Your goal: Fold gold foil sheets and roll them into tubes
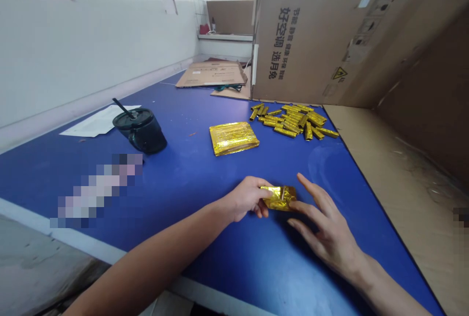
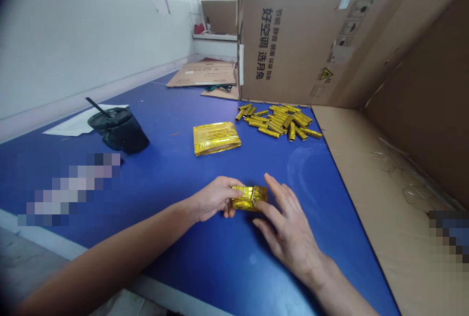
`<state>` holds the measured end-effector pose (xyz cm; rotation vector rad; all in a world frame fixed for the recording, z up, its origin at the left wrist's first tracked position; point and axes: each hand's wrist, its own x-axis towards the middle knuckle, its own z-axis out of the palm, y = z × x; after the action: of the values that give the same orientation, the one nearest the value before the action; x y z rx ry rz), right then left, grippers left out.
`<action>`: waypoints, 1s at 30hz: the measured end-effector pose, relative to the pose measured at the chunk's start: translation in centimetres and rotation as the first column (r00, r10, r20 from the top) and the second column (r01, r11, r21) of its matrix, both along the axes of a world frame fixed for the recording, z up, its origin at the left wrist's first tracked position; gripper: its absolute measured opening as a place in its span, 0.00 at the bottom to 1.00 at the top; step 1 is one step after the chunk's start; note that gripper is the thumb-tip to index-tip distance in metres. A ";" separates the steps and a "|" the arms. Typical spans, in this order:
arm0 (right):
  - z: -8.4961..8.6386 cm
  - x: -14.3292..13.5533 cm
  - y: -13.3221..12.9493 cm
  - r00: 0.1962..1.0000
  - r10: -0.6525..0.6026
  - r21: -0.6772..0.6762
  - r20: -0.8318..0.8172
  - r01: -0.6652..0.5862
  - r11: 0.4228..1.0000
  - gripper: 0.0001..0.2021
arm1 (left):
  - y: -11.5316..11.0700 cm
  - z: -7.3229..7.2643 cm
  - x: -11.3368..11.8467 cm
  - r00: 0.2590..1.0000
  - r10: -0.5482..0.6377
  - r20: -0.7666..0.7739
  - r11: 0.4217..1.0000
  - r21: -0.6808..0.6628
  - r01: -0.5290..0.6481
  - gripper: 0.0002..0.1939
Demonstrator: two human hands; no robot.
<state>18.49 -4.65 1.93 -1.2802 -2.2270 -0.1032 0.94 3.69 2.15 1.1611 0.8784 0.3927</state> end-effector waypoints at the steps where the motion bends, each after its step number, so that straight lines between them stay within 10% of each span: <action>1: -0.1 0.0 0.0 1.000 -0.003 0.027 0.003 0.003 1.000 0.09 | 0.0 0.0 0.0 1.000 0.012 0.027 0.999 -0.038 -0.011 0.05; 7: -0.5 0.1 0.1 1.000 0.003 0.026 -0.019 -0.003 1.000 0.09 | -0.5 -0.1 0.1 0.997 -0.029 0.068 0.999 -0.042 0.032 0.05; 17: 0.5 -0.2 0.2 0.926 -0.082 -0.392 -0.369 -0.075 0.917 0.11 | -1.4 0.2 0.2 0.980 -0.180 0.079 0.975 0.145 0.168 0.10; 30: -0.2 -0.2 0.1 0.850 -0.322 -0.626 -0.417 -0.012 0.780 0.13 | -1.6 0.0 0.3 0.994 -0.083 0.071 0.964 0.258 0.062 0.07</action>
<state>18.25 -4.56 1.73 -1.5933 -1.7171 0.8746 1.20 2.10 2.15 1.4006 0.7263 0.4997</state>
